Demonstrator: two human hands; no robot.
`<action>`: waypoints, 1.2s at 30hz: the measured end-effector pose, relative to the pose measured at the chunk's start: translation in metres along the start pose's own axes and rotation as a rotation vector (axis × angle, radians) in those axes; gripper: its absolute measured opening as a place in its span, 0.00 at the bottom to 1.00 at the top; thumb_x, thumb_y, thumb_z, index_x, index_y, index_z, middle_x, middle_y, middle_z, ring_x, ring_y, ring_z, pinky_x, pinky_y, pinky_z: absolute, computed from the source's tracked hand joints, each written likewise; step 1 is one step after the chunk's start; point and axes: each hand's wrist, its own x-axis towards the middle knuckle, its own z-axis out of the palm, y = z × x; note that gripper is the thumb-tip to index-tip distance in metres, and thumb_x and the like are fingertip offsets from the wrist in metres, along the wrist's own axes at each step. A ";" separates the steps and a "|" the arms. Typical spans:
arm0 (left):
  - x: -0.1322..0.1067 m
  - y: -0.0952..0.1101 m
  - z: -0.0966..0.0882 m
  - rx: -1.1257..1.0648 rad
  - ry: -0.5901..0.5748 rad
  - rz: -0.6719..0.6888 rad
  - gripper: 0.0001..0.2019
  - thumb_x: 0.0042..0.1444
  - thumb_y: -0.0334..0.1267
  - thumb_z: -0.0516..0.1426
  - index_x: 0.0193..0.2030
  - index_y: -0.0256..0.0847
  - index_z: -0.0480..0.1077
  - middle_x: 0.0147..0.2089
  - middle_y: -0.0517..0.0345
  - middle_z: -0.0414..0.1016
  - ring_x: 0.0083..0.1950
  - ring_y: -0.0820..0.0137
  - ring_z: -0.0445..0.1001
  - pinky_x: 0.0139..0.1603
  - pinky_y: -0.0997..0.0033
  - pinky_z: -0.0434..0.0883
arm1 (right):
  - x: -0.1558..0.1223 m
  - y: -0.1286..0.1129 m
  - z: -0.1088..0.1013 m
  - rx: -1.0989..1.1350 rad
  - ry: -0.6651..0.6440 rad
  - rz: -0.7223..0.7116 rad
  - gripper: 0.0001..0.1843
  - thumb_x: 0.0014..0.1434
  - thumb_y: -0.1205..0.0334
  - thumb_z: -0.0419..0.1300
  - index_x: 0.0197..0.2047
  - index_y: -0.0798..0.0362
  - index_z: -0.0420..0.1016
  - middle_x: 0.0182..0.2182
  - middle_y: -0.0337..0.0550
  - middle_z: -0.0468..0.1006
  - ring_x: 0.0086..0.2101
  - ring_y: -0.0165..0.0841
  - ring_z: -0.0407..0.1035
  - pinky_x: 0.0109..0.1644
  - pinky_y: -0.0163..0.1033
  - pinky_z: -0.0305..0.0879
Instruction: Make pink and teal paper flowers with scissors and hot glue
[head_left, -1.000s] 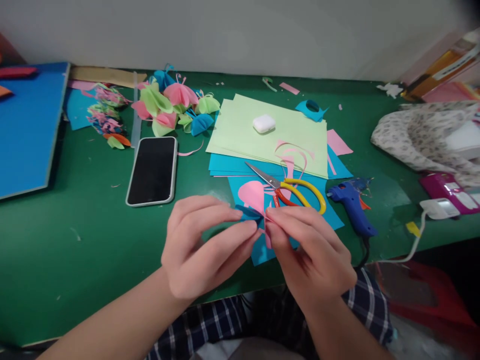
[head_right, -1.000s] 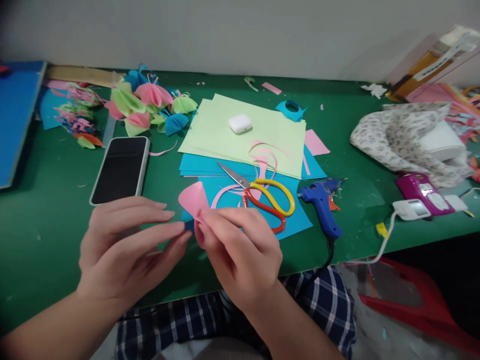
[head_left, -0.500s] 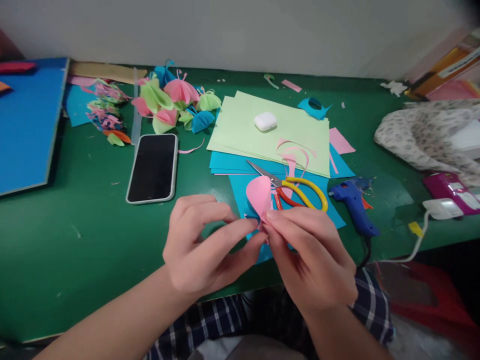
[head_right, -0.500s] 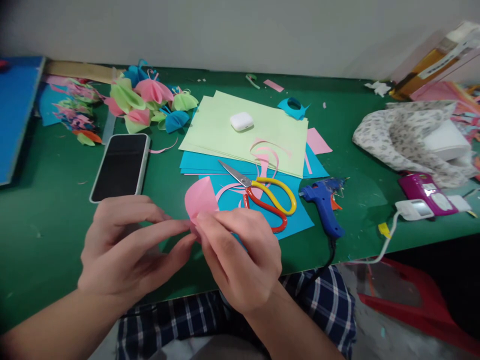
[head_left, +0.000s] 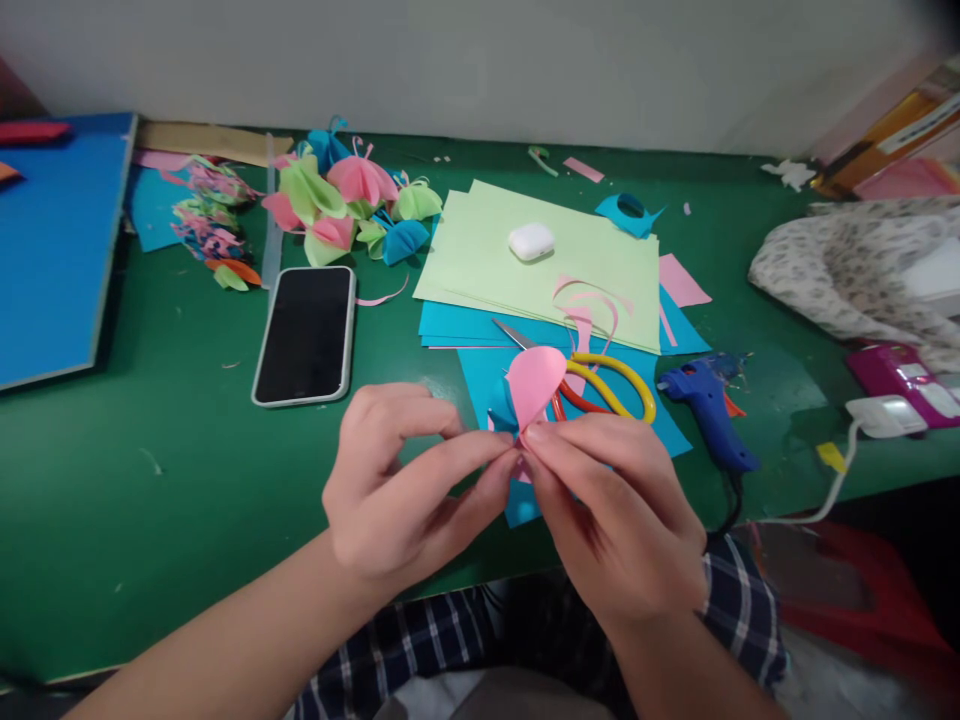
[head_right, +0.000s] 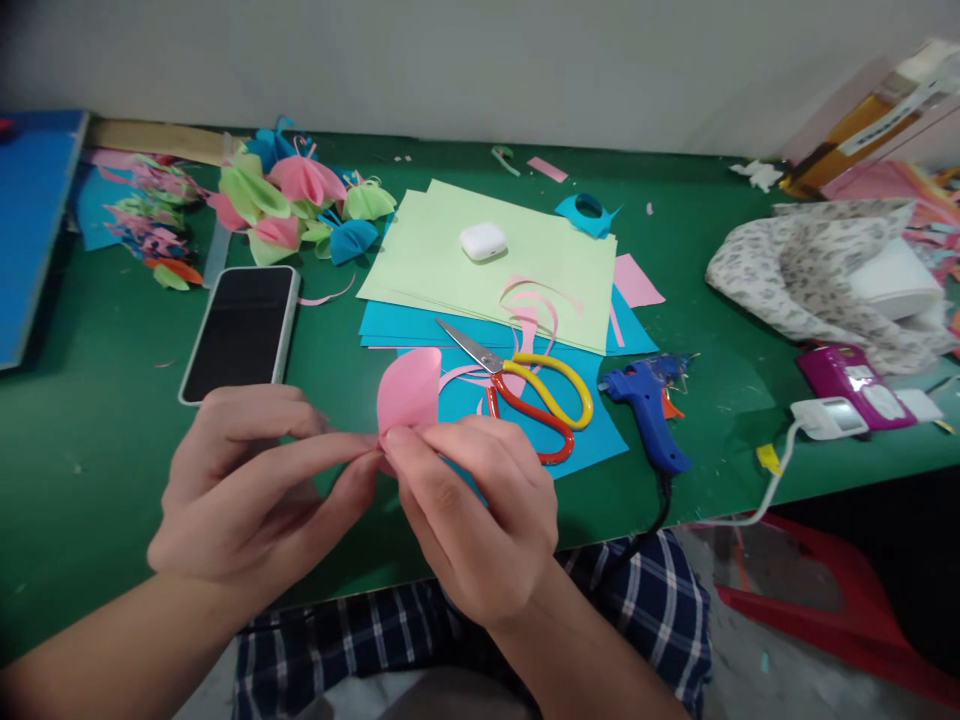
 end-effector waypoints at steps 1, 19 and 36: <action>0.000 0.000 0.000 -0.001 -0.001 -0.001 0.06 0.49 0.30 0.61 0.34 0.45 0.70 0.29 0.59 0.64 0.31 0.69 0.66 0.29 0.64 0.68 | 0.000 0.000 0.000 0.003 0.005 0.003 0.12 0.50 0.77 0.63 0.38 0.55 0.77 0.31 0.44 0.78 0.33 0.32 0.73 0.35 0.40 0.74; 0.000 -0.002 -0.001 0.021 -0.021 0.071 0.07 0.48 0.30 0.62 0.34 0.41 0.72 0.29 0.58 0.65 0.31 0.70 0.66 0.29 0.68 0.68 | -0.003 0.001 -0.001 0.024 -0.005 0.049 0.14 0.50 0.77 0.62 0.40 0.54 0.76 0.30 0.43 0.78 0.33 0.34 0.74 0.35 0.40 0.73; -0.004 -0.011 0.012 -0.327 0.056 -0.399 0.05 0.52 0.28 0.58 0.31 0.42 0.71 0.30 0.63 0.66 0.34 0.75 0.67 0.33 0.74 0.68 | -0.010 0.020 0.005 0.611 -0.014 0.829 0.04 0.53 0.62 0.63 0.33 0.45 0.78 0.28 0.37 0.77 0.23 0.28 0.71 0.21 0.33 0.71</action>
